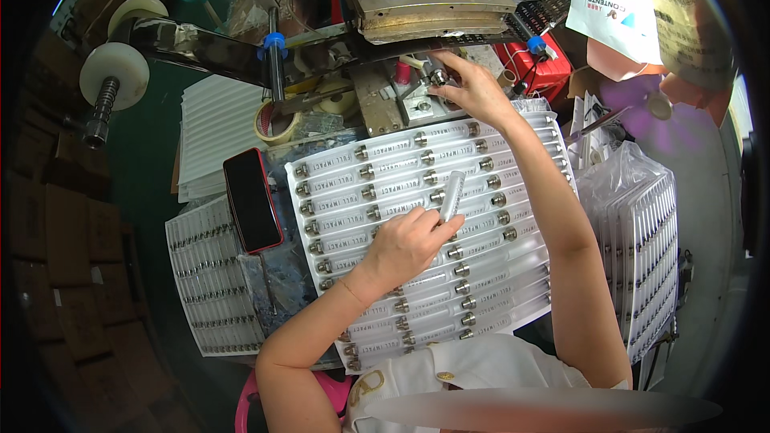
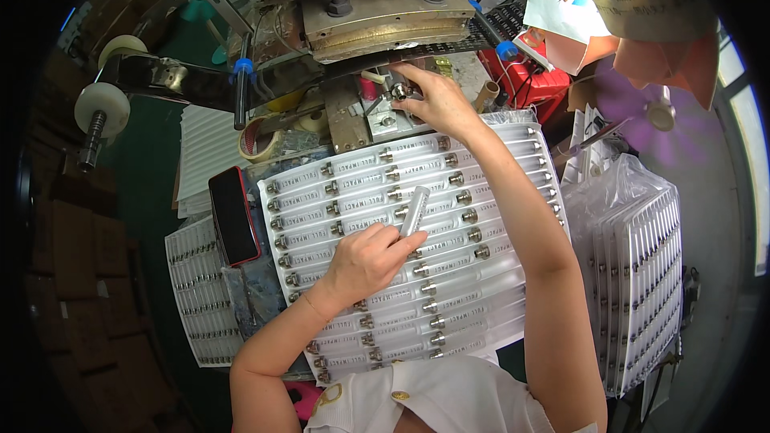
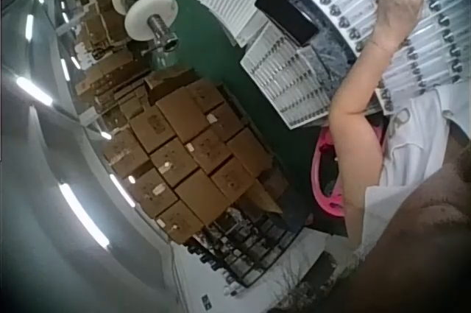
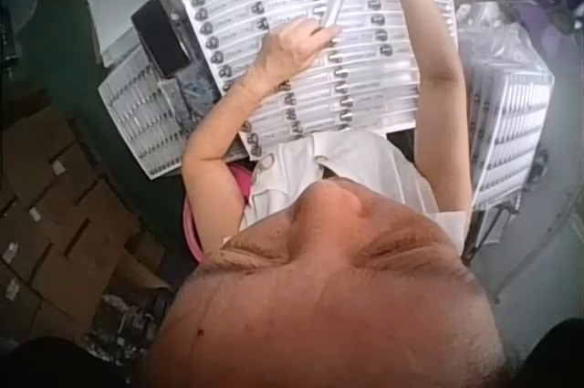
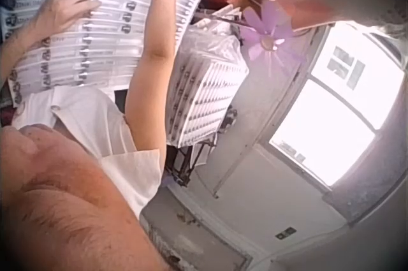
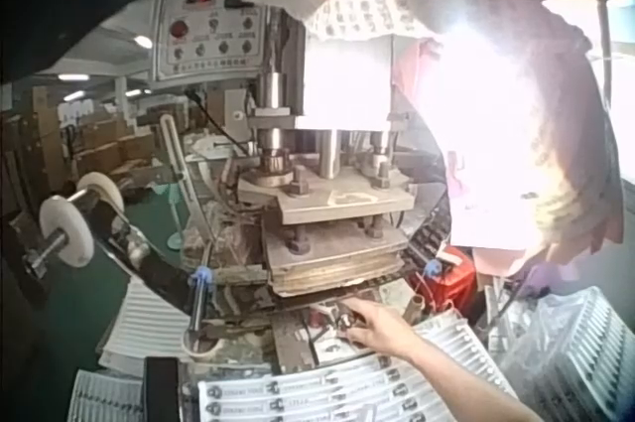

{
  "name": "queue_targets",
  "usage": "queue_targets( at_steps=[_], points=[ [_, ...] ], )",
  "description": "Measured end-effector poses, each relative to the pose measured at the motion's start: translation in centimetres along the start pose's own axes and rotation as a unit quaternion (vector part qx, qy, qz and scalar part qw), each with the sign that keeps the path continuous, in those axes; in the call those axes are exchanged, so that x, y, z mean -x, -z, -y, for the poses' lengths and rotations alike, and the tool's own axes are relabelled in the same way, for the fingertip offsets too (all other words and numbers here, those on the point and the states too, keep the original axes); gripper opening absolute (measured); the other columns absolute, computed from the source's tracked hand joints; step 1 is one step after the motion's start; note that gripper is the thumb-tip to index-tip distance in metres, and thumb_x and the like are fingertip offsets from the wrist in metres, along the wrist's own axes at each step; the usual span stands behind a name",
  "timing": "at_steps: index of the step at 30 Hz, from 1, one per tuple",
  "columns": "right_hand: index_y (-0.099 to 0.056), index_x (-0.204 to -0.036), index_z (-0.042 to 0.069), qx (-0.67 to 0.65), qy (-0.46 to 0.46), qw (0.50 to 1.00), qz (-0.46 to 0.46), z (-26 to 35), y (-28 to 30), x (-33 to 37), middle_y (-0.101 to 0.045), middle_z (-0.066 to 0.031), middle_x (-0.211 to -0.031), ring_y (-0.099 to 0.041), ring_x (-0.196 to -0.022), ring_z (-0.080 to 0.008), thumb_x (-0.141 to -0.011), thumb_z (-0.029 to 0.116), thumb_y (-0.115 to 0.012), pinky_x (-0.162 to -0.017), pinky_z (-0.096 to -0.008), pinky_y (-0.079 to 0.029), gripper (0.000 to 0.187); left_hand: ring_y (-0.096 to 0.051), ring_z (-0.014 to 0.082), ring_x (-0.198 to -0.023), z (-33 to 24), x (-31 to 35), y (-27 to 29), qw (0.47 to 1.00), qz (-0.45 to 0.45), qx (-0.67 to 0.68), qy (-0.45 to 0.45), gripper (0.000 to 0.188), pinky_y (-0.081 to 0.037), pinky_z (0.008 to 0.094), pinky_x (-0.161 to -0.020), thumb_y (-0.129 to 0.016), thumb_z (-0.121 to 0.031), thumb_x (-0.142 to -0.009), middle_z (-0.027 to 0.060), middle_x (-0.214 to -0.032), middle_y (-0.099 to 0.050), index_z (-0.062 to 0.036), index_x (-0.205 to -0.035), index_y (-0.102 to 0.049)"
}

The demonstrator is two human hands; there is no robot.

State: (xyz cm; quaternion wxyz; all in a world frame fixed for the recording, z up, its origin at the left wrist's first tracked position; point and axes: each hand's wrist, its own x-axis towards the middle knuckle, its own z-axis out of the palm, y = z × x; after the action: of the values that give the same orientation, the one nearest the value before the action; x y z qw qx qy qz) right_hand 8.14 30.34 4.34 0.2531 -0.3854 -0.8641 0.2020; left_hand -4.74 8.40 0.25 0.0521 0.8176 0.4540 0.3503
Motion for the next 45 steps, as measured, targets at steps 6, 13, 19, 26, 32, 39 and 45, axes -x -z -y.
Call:
queue_targets(
  at_steps=[6,13,19,26,32,39,45],
  points=[
    [-0.05,-0.133,0.01,-0.004,-0.006,1.0,0.013,0.2,0.3,-0.2,-0.066,-0.0157,-0.108,-0.062,-0.081,-0.0248,-0.076,0.025,-0.077,-0.073,-0.0345,-0.049,0.065,-0.052,0.0156,-0.059,0.0,0.0,-0.1,1.0,-0.003,-0.001,0.003,0.034,-0.046,0.0285,-0.049,-0.067,-0.005,-0.073,0.0011,-0.066,-0.045,-0.0151,-0.106,-0.069],
    [-0.039,-0.141,0.015,0.001,-0.1,0.994,0.046,0.7,3.7,2.9,-0.064,-0.0185,-0.108,-0.064,-0.099,-0.0269,-0.077,0.023,-0.076,-0.087,-0.0374,-0.049,0.074,-0.052,0.0188,-0.058,-0.3,0.1,0.3,0.998,-0.012,0.048,0.029,0.029,-0.046,0.0309,-0.05,-0.068,-0.008,-0.077,0.0019,-0.066,-0.05,-0.014,-0.104,-0.07],
    [-0.051,-0.133,0.015,0.088,-0.053,0.993,0.053,-1.5,11.5,12.5,-0.065,-0.0137,-0.105,-0.062,-0.095,-0.0298,-0.078,0.011,-0.069,-0.082,-0.04,-0.048,0.058,-0.055,0.0188,-0.055,-0.2,-1.2,1.4,0.982,-0.045,0.162,0.089,0.028,-0.046,0.0309,-0.051,-0.07,-0.012,-0.081,0.0036,-0.067,-0.057,-0.0119,-0.109,-0.069],
    [-0.066,-0.107,0.006,0.165,-0.095,0.98,0.064,1.3,14.9,23.5,-0.065,-0.0113,-0.099,-0.062,-0.091,-0.0301,-0.071,0.005,-0.075,-0.081,-0.0397,-0.05,0.037,-0.058,0.0193,-0.057,-3.3,-3.7,-0.2,0.987,0.018,0.132,0.085,0.035,-0.046,0.031,-0.052,-0.069,-0.011,-0.083,0.0099,-0.073,-0.062,0.0011,-0.115,-0.062],
    [-0.066,-0.096,0.003,0.107,-0.059,0.983,0.137,2.8,9.9,30.5,-0.06,-0.0059,-0.102,-0.055,-0.099,-0.0239,-0.073,0.008,-0.072,-0.087,-0.0364,-0.045,0.025,-0.059,0.0215,-0.066,-6.6,-5.5,-5.6,0.992,0.069,0.094,-0.055,0.032,-0.048,0.0307,-0.056,-0.073,-0.017,-0.077,0.0056,-0.081,-0.062,-0.0049,-0.105,-0.064],
    [-0.067,-0.099,0.004,-0.099,-0.147,0.979,0.099,2.5,12.4,29.6,-0.06,-0.0084,-0.107,-0.061,-0.093,-0.0257,-0.077,-0.001,-0.067,-0.078,-0.0357,-0.05,0.023,-0.057,0.0207,-0.077,-6.0,-4.3,-2.5,0.993,0.085,-0.016,-0.081,0.037,-0.048,0.0317,-0.058,-0.073,-0.025,-0.075,0.0034,-0.089,-0.056,-0.0093,-0.105,-0.061],
    [-0.066,-0.111,0.005,-0.073,-0.158,0.98,-0.099,-0.7,14.3,27.8,-0.06,-0.0093,-0.105,-0.063,-0.093,-0.0205,-0.076,-0.015,-0.06,-0.082,-0.0288,-0.053,0.04,-0.059,0.0265,-0.063,2.1,-5.2,1.4,0.998,0.003,-0.058,0.006,0.027,-0.048,0.0364,-0.056,-0.068,-0.017,-0.082,0.0085,-0.069,-0.056,-0.0092,-0.107,-0.065]
  ],
)
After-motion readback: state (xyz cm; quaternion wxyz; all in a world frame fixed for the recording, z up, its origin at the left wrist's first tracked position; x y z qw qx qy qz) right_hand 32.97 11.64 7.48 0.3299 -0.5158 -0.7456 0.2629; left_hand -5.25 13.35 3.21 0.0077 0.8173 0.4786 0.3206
